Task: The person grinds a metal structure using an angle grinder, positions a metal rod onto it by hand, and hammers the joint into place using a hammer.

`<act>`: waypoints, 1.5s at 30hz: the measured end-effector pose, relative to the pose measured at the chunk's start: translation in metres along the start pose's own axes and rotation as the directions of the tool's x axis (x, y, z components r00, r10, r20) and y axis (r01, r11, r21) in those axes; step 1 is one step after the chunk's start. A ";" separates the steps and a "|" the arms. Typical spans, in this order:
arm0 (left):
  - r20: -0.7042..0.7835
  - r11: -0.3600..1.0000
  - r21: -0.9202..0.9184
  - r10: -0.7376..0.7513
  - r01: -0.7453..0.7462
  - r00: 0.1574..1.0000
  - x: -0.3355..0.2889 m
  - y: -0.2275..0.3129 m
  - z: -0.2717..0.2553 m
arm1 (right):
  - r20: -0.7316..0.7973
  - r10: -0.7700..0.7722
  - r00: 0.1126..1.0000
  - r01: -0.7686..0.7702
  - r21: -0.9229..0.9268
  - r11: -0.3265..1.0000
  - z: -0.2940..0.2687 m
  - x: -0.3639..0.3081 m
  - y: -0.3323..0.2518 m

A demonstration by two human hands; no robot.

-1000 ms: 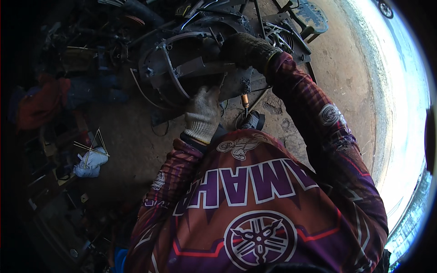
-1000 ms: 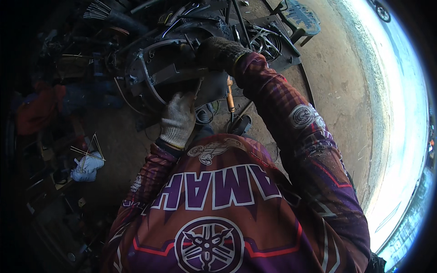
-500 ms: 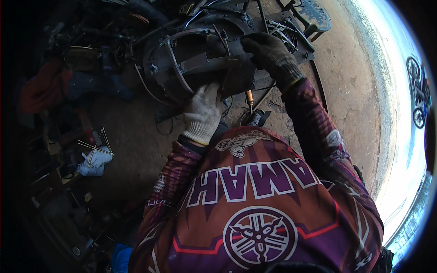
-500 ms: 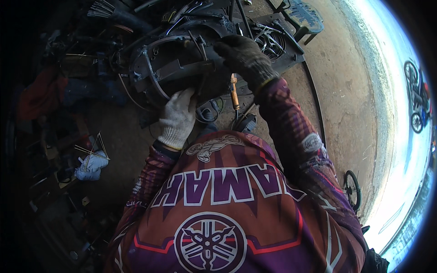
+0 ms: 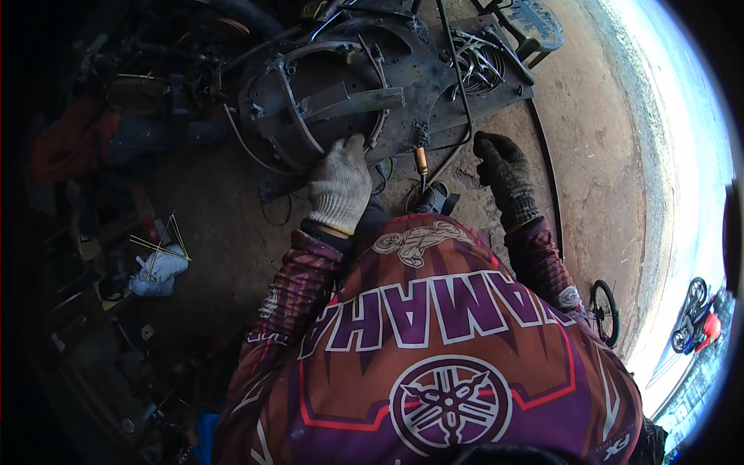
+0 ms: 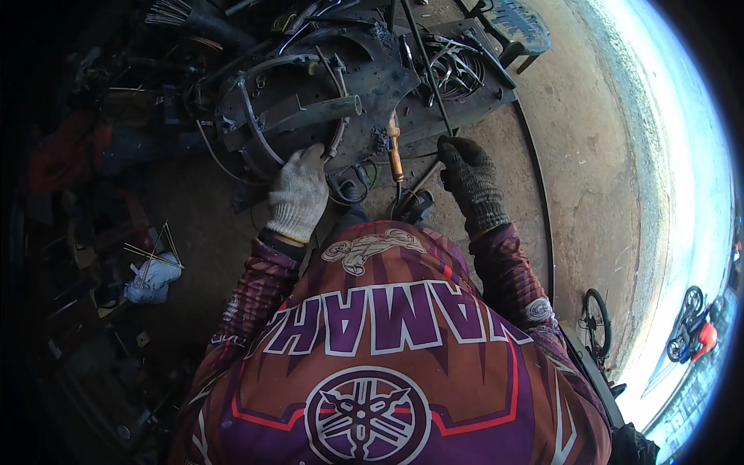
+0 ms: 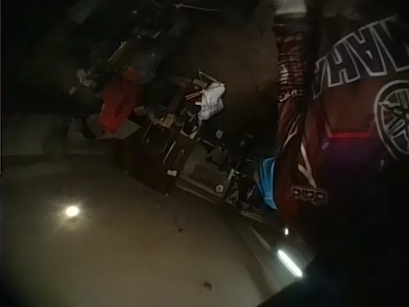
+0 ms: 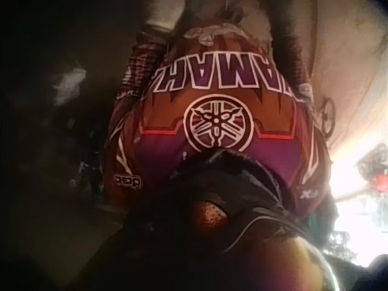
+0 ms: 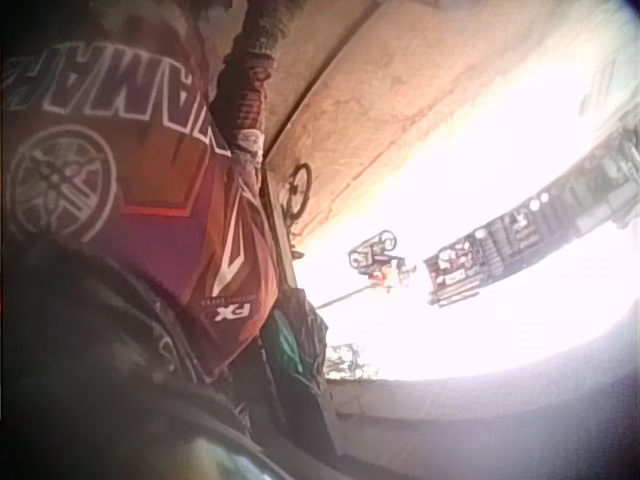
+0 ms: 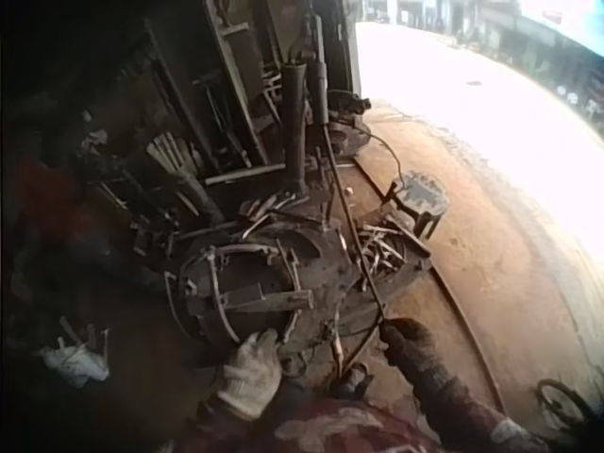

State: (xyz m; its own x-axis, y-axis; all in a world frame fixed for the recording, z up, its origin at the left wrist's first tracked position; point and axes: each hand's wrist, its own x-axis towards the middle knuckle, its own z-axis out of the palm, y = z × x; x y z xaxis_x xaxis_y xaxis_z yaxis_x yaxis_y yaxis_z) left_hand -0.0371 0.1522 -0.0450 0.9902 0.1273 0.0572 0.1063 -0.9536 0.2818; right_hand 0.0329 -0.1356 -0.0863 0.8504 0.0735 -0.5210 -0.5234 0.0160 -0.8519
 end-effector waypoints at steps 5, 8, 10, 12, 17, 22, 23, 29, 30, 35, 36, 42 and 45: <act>0.046 0.999 -0.052 0.003 -0.001 0.999 0.006 0.007 -0.005 | 0.066 0.075 0.995 -0.070 -0.080 0.994 -0.008 -0.002 0.003; -0.013 0.998 -0.063 0.020 -0.021 1.000 0.005 0.003 0.001 | 0.085 0.077 0.993 -0.064 -0.146 0.987 -0.006 -0.006 -0.001; -0.057 0.998 -0.052 0.033 -0.036 0.998 0.005 0.001 0.002 | 0.118 0.085 0.989 -0.065 -0.163 0.984 0.001 -0.007 -0.006; 0.053 1.000 0.018 0.002 -0.003 0.999 0.005 0.001 0.001 | 0.157 0.088 0.984 -0.058 -0.183 0.981 0.007 -0.003 -0.008; 0.109 0.994 0.103 -0.038 0.026 0.993 0.011 0.021 -0.013 | 0.271 -0.066 0.960 0.129 -0.221 0.967 0.028 0.017 0.002; 0.092 0.999 0.034 0.006 -0.009 0.996 0.008 0.011 -0.007 | 0.379 -0.131 0.916 0.245 -0.270 0.931 0.055 0.023 -0.020; 0.073 0.999 0.032 0.017 -0.019 0.997 0.007 0.009 -0.006 | 0.391 -0.172 0.904 0.298 -0.288 0.910 0.057 0.024 -0.020; 0.077 0.996 0.088 0.018 -0.025 0.997 0.006 0.020 -0.009 | 0.305 -0.028 0.952 0.118 -0.281 0.952 0.047 0.021 -0.002; 0.077 0.996 0.082 0.020 -0.026 0.997 0.009 0.020 -0.009 | 0.301 -0.027 0.953 0.117 -0.286 0.951 0.045 0.020 0.002; 0.115 0.994 0.089 0.045 -0.056 0.992 0.018 0.013 0.001 | 0.316 -0.043 0.948 0.177 -0.408 0.896 0.042 0.019 0.022; 0.112 0.995 0.084 0.046 -0.056 0.993 0.018 0.012 0.003 | 0.314 -0.045 0.948 0.179 -0.412 0.894 0.043 0.020 0.023; 0.182 0.975 0.170 0.108 -0.140 0.977 0.019 0.013 -0.004 | 0.378 -0.182 0.908 0.378 -0.552 0.743 0.049 0.037 0.018; 0.210 0.968 0.215 0.083 -0.129 0.974 0.018 0.013 -0.005 | 0.428 -0.352 0.832 0.552 -0.574 0.605 0.048 0.042 0.005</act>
State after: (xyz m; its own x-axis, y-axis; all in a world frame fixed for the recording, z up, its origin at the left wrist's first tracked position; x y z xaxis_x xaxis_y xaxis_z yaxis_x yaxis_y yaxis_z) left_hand -0.0183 0.1434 -0.0359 0.9924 -0.0130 -0.1222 -0.0057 -0.9982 0.0597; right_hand 0.0635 -0.0848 -0.1103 0.8687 0.4827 -0.1111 0.1836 -0.5222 -0.8328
